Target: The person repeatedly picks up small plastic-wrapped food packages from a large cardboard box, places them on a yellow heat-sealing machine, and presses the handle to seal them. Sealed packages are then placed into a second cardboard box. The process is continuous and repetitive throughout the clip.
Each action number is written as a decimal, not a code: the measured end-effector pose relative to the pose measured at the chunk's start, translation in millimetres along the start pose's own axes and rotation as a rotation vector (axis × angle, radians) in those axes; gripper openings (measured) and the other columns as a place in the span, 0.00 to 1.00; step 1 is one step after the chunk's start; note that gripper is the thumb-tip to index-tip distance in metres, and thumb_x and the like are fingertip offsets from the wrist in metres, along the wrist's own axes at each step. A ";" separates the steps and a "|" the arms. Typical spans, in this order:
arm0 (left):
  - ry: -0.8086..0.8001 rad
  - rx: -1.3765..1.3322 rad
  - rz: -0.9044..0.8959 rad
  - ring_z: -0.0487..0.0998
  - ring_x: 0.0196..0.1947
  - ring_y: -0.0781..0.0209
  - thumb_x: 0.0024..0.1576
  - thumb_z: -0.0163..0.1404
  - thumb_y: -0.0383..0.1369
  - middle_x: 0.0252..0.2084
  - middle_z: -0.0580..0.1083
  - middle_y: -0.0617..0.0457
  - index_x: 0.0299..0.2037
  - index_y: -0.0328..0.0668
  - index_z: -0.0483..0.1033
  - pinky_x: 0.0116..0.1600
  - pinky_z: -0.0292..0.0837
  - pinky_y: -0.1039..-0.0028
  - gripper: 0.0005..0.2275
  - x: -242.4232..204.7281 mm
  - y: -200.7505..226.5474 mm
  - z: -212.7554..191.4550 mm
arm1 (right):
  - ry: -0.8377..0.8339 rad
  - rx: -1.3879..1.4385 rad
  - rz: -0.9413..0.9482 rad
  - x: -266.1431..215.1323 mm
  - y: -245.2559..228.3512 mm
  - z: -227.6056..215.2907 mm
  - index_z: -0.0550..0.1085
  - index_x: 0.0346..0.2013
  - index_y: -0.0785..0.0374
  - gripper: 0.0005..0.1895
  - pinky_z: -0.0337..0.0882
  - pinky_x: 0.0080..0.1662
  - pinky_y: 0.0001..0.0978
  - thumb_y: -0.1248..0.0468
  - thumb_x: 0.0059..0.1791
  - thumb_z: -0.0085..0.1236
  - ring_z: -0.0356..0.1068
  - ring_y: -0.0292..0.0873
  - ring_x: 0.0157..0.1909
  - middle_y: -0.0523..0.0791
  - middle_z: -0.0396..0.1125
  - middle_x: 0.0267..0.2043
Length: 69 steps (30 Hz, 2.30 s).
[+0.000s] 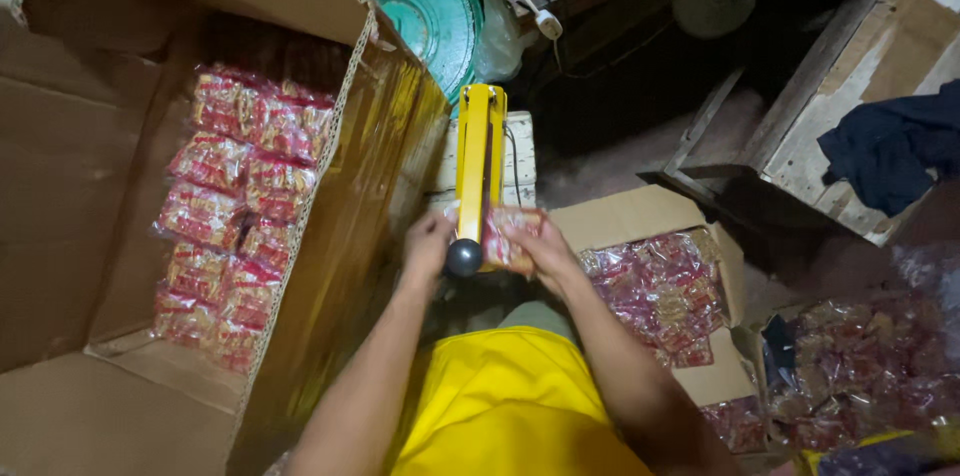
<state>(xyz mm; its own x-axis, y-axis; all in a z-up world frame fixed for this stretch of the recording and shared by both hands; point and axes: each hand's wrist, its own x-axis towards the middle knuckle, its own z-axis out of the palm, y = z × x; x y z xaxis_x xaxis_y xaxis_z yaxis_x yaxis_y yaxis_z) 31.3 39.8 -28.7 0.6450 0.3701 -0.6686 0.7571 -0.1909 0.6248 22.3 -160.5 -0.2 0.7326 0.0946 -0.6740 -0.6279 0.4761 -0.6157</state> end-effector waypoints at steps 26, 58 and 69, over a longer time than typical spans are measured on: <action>0.262 0.454 1.324 0.70 0.28 0.49 0.68 0.43 0.44 0.31 0.66 0.54 0.22 0.50 0.68 0.36 0.69 0.66 0.20 -46.7 -11.1 23.6 | 0.069 -0.280 -0.059 85.3 -42.6 12.2 0.76 0.53 0.65 0.30 0.80 0.42 0.39 0.63 0.40 0.83 0.76 0.43 0.40 0.48 0.75 0.40; 0.236 0.049 1.172 0.77 0.54 0.38 0.56 0.64 0.42 0.54 0.72 0.41 0.59 0.40 0.78 0.61 0.72 0.54 0.23 -164.0 103.0 -57.2 | -0.014 0.154 -0.110 5.7 -71.6 -22.1 0.71 0.57 0.61 0.23 0.83 0.46 0.58 0.67 0.49 0.69 0.81 0.54 0.46 0.54 0.76 0.47; -0.043 -0.303 0.640 0.85 0.47 0.64 0.48 0.68 0.28 0.50 0.82 0.52 0.54 0.41 0.80 0.54 0.83 0.77 0.22 -279.2 185.1 -174.0 | -0.977 -0.198 -0.365 -103.3 -145.2 107.8 0.56 0.75 0.68 0.55 0.68 0.69 0.49 0.36 0.50 0.71 0.64 0.50 0.72 0.54 0.62 0.72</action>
<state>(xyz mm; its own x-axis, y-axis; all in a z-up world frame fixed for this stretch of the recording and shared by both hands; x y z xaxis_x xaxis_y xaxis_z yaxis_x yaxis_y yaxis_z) -26.7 59.3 343.9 0.9620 0.2322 -0.1438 0.1696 -0.0952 0.9809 66.1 -145.1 202.8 0.7234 0.6777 0.1318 -0.2941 0.4752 -0.8292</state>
